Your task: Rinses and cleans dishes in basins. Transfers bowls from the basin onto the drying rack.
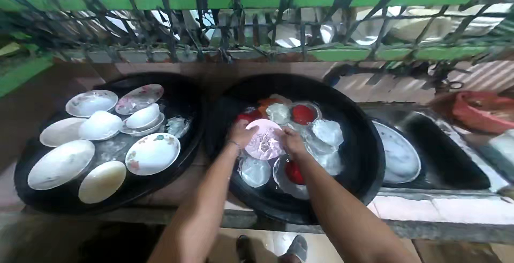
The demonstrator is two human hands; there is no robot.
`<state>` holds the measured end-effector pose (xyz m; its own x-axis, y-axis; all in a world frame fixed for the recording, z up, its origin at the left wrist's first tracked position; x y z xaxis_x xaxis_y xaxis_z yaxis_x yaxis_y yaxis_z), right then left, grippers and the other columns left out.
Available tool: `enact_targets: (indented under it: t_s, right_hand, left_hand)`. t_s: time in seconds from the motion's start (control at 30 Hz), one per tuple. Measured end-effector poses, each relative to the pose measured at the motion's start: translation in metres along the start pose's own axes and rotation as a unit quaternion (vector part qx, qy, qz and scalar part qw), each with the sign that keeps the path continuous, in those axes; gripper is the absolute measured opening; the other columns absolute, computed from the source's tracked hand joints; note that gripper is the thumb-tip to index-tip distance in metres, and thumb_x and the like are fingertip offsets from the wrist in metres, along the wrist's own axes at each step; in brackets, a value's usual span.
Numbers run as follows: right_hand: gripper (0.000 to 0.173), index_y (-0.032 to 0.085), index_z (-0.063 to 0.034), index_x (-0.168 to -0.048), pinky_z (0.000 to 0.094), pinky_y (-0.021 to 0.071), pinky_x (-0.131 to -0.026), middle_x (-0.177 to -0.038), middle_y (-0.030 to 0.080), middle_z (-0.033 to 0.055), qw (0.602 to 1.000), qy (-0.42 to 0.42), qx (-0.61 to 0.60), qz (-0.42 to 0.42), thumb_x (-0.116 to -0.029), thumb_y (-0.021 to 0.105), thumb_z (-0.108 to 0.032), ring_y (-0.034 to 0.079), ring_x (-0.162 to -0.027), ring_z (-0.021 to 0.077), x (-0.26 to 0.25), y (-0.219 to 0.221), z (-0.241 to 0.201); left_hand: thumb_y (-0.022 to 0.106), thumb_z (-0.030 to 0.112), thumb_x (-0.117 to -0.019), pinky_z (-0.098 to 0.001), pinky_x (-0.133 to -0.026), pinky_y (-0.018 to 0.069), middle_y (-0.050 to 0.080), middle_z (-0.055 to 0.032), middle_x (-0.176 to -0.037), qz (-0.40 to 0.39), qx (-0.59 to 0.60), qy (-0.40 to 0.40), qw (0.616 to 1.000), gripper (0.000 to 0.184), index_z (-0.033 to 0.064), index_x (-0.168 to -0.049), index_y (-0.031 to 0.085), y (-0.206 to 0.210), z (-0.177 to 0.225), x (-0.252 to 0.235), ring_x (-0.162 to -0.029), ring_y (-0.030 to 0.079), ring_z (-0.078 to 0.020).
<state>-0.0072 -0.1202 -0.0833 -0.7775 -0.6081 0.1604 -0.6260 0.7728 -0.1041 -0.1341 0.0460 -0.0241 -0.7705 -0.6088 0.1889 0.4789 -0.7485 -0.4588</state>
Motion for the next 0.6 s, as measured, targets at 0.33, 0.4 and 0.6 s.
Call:
enact_targets:
  t_s: [0.33,0.4,0.6]
  right_hand:
    - [0.048,0.054,0.0000,-0.146,0.0624,0.0356,-0.117,-0.149,0.053,0.0259,0.925,-0.112,0.362,-0.008,-0.1081,0.048,-0.029,0.048,-0.141,0.0423,0.007,0.023,-0.021]
    - [0.045,0.054,-0.0044,-0.147,0.0521,0.0354,-0.121,-0.153,0.052,0.0157,0.941,-0.145,0.285,-0.114,-0.1103,0.043,-0.026,0.047,-0.144,0.0288,0.023,0.027,-0.039]
    - [0.038,0.066,-0.0061,-0.134,0.0676,0.0452,-0.106,-0.135,0.063,0.0243,0.874,-0.055,0.483,-0.003,-0.1017,0.062,-0.026,0.060,-0.125,0.0453,0.016,-0.061,-0.026]
  left_hand:
    - [0.031,0.051,-0.1112,-0.0550,-0.099,0.0498,0.059,-0.0215,-0.134,-0.015,0.350,-0.119,0.929,0.060,0.0045,-0.145,0.050,0.094,0.019,0.000,-0.120,0.059,-0.0326]
    - [0.030,0.053,-0.1109,-0.0566,-0.095,0.0504,0.061,-0.0244,-0.129,0.050,0.320,-0.126,0.938,0.065,0.0000,-0.139,0.054,0.080,0.019,-0.004,-0.115,0.060,-0.0350]
    - [0.040,0.041,-0.1119,-0.0549,-0.099,0.0536,0.059,-0.0247,-0.136,0.249,0.391,-0.077,0.883,0.053,-0.0009,-0.142,0.051,0.008,0.021,-0.005,-0.121,0.062,-0.0335]
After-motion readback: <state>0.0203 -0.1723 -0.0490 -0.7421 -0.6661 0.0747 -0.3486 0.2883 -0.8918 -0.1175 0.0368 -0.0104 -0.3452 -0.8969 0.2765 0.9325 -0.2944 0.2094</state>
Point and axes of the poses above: each hand's wrist, its own x-axis away from the middle knuckle, its own y-axis out of the palm, z = x × y, the point moved 1 cm from there along -x, towards the middle knuckle
